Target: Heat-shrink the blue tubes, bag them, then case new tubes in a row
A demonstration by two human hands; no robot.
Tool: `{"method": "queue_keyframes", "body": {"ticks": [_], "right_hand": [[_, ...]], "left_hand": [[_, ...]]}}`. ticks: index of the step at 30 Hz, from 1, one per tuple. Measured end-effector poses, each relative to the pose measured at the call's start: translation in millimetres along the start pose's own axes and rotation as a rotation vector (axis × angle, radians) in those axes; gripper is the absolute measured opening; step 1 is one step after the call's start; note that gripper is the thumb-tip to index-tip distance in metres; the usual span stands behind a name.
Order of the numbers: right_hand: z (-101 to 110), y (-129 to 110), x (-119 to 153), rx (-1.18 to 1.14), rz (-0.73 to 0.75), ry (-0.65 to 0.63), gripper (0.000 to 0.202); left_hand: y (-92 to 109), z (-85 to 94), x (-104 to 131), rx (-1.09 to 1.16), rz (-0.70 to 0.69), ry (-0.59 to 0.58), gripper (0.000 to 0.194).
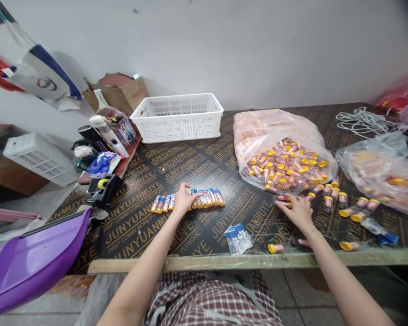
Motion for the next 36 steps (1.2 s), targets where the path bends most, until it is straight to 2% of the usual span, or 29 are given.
{"method": "queue_keyframes", "body": {"ticks": [1,3,7,10,12,15,16,17,19,21,23,26,29,33,34,36], "right_hand": [[-5,5,-1,0.010,0.008,-0.009,0.050],[-9,-1,6,-0.004,0.060,-0.025,0.046],[-9,-44,38,-0.059,0.193,-0.111,0.043],[-6,-73,62,-0.088,0.230,-0.160,0.043],[-5,-86,75,-0.120,0.245,-0.188,0.043],[-6,-100,89,-0.164,0.274,-0.229,0.045],[-6,-103,93,-0.174,0.287,-0.239,0.047],[-6,-106,96,-0.180,0.301,-0.243,0.051],[-1,-109,99,-0.189,0.320,-0.230,0.057],[7,-110,100,-0.191,0.318,-0.200,0.055],[15,-109,101,-0.166,0.301,-0.185,0.044],[19,-108,104,-0.104,0.290,-0.217,0.023],[21,-112,107,-0.123,0.307,-0.254,0.013],[23,-124,111,-0.313,0.264,-0.307,0.016],[23,-128,112,-0.398,0.234,-0.324,0.018],[29,-138,114,-0.577,0.174,-0.321,0.021]], "left_hand": [[2,-0.1,-4,-0.096,-0.021,0.013,0.051],[5,-3.0,-9,-0.251,-0.053,0.017,0.049],[15,-3.7,-3,-0.427,-0.085,0.025,0.047],[30,-5.2,19,-0.456,-0.157,0.071,0.041],[39,-26.0,42,-0.393,-0.237,-0.033,0.035],[42,-80.2,86,-0.299,-0.336,-0.359,0.027],[39,-95.2,99,-0.292,-0.350,-0.436,0.024],[36,-106.4,109,-0.294,-0.355,-0.478,0.022],[30,-118.4,119,-0.293,-0.350,-0.492,0.016],[24,-122.3,120,-0.270,-0.333,-0.486,0.011],[22,-122.4,119,-0.246,-0.317,-0.493,0.007],[24,-119.4,120,-0.238,-0.328,-0.501,0.008],[28,-114.5,124,-0.243,-0.342,-0.479,0.010],[31,-103.7,125,-0.166,-0.337,-0.365,0.006],[29,-101.8,123,-0.101,-0.301,-0.348,0.007],[17,-101.4,119,0.115,-0.132,-0.349,0.008]]}}
Point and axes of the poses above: each hand's wrist, its own x-axis away from the middle knuckle, its own z-axis out of the back of the hand, y = z × x, the point moved 9 cm from there along -x, towards the middle knuckle, and after that the axes turned 3 degrees about -z, right-handed, at the moved point
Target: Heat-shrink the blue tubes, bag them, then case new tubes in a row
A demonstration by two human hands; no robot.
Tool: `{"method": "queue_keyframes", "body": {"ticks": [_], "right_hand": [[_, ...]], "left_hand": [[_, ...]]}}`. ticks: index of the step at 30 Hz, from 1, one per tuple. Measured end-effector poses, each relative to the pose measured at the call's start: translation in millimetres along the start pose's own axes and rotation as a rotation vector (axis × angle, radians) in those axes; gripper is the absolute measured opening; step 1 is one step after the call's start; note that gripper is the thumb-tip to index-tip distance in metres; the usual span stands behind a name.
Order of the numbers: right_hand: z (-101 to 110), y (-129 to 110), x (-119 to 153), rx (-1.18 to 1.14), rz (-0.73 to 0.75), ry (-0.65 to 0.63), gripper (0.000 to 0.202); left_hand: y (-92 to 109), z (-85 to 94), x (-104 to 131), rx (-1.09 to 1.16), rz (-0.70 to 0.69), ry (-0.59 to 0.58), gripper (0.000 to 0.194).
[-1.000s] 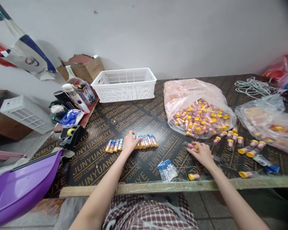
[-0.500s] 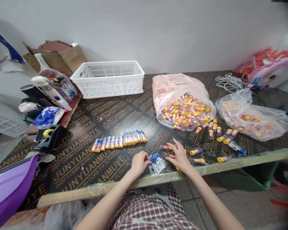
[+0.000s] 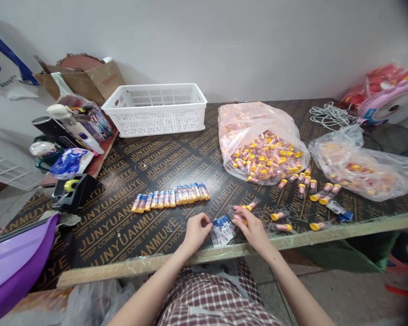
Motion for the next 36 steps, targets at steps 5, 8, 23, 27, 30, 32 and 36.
{"method": "queue_keyframes", "body": {"ticks": [5,8,23,27,30,32,36], "right_hand": [[10,-29,10,-0.247,-0.021,0.224,0.017],[6,-42,17,-0.316,0.000,0.239,0.019],[0,-70,30,-0.253,0.186,0.315,0.026],[-17,-73,27,-0.306,0.191,0.134,0.028],[-28,-73,26,-0.346,0.186,0.024,0.032],[-31,-73,25,-0.346,0.202,0.006,0.033],[-27,-75,20,-0.273,0.237,0.058,0.051]], "left_hand": [[-27,-0.9,2,0.703,0.372,0.065,0.032],[-31,5.4,3,0.868,0.440,0.132,0.043],[-40,18.1,8,0.947,0.477,0.250,0.036],[-28,17.3,7,0.908,0.386,0.211,0.037],[-12,11.0,6,0.993,0.320,0.116,0.035],[-4,8.8,7,1.025,0.317,0.073,0.037],[8,2.8,13,0.961,0.347,-0.045,0.039]]}}
Point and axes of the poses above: each hand's wrist, its own x-axis away from the middle knuckle, its own z-axis out of the back of the hand, y = z × x, the point moved 9 cm from there along -x, towards the middle knuckle, and after that the axes turned 3 degrees about -z, right-handed, at the moved point
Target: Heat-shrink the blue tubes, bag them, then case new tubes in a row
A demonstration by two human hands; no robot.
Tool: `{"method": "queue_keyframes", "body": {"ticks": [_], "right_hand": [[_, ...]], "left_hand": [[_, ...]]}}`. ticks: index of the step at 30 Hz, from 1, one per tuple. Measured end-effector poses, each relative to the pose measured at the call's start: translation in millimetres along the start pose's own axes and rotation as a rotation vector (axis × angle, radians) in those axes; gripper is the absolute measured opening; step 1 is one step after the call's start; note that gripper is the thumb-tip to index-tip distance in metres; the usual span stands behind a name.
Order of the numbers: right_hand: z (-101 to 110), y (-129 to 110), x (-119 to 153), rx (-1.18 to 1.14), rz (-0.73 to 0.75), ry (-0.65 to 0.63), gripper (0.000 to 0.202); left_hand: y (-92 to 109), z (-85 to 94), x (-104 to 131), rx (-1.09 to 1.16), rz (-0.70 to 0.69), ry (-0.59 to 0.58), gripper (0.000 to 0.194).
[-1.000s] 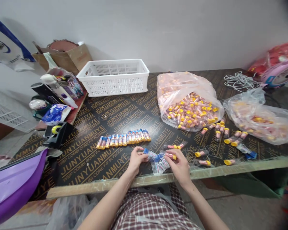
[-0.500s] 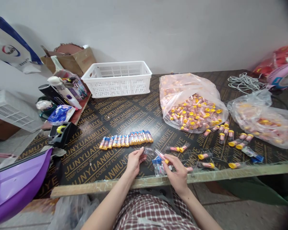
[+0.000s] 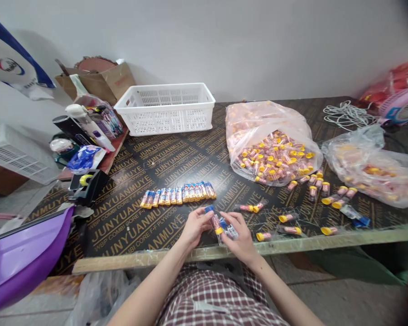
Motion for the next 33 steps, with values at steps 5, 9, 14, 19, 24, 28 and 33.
{"method": "queue_keyframes", "body": {"ticks": [5,9,14,19,24,28,33], "right_hand": [[-5,-12,-10,-0.044,0.080,-0.151,0.080],[-11,-21,-11,-0.082,0.128,-0.273,0.084],[-9,-21,-9,-0.121,0.125,-0.245,0.081],[-9,-20,-8,-0.141,0.109,-0.229,0.082],[-10,-19,-7,-0.177,0.100,-0.223,0.083],[-12,-16,-6,-0.204,0.089,-0.215,0.084],[-17,-17,-7,-0.219,0.086,-0.250,0.085]], "left_hand": [[-8,-18.2,11,-0.060,0.090,-0.151,0.034],[-12,-20.9,16,-0.061,0.117,-0.166,0.033],[-13,-23.7,19,-0.056,0.126,-0.175,0.036],[-12,-24.3,23,-0.055,0.132,-0.156,0.040],[-9,-23.7,23,-0.051,0.127,-0.148,0.042],[-10,-22.4,23,-0.046,0.120,-0.155,0.040],[-14,-21.6,23,-0.032,0.103,-0.150,0.036]]}}
Point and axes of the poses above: each hand's wrist, its own x-axis away from the middle knuckle, its own z-axis out of the back of the hand, y = z × x, the point moved 9 cm from there along -x, towards the middle knuckle, and after that the axes turned 3 degrees about -z, right-handed, at the moved point
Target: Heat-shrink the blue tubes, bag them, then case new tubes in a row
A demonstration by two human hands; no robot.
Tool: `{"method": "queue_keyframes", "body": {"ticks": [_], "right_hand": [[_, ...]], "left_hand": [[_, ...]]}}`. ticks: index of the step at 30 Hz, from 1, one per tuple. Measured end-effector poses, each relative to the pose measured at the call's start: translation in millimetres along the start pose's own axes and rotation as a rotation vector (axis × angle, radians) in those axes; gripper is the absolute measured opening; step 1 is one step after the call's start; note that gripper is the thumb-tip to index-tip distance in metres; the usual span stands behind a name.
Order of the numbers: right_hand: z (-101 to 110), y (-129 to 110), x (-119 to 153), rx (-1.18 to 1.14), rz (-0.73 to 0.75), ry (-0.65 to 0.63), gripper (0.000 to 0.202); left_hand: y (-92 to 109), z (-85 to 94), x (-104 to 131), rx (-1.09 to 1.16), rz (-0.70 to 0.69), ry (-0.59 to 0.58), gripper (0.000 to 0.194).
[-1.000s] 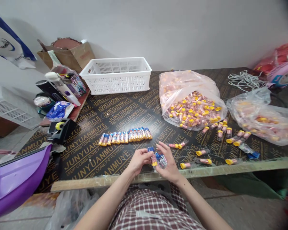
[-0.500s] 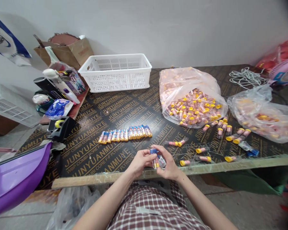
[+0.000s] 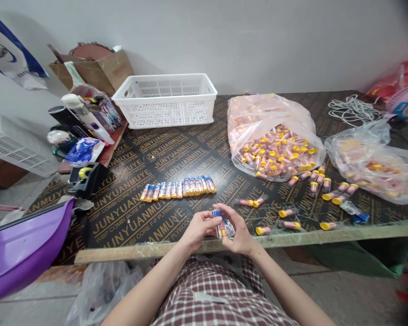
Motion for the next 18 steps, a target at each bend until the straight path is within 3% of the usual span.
{"method": "queue_keyframes", "body": {"ticks": [2,4,8,10,12,14,18], "right_hand": [[0,0,-2,-0.014,-0.020,-0.026,0.086],[5,1,-3,-0.025,-0.037,-0.019,0.087],[29,10,-1,-0.005,-0.059,0.106,0.082],[39,16,0,0.038,-0.078,0.161,0.078],[47,20,1,0.117,-0.090,0.191,0.072],[52,23,0,0.219,-0.102,0.203,0.066],[73,36,2,0.399,-0.141,0.271,0.055]], "left_hand": [[5,7.4,-3,-0.038,-0.009,0.025,0.037],[22,26.6,-10,-0.125,-0.061,0.096,0.038],[97,95.8,-21,-0.521,-0.340,0.474,0.046],[131,119.7,-24,-0.817,-0.435,0.645,0.050],[149,130.5,-32,-1.079,-0.444,0.728,0.050],[155,132.9,-39,-1.253,-0.415,0.753,0.049],[154,122.6,-33,-1.408,-0.395,0.841,0.053]]}}
Point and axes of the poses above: each hand's wrist, its own x-axis away from the middle knuckle, its own z-axis out of the back of the hand, y = z × x, the point moved 9 cm from there along -x, towards the middle knuckle, and after that the axes turned 3 degrees about -z, right-handed, at the moved point
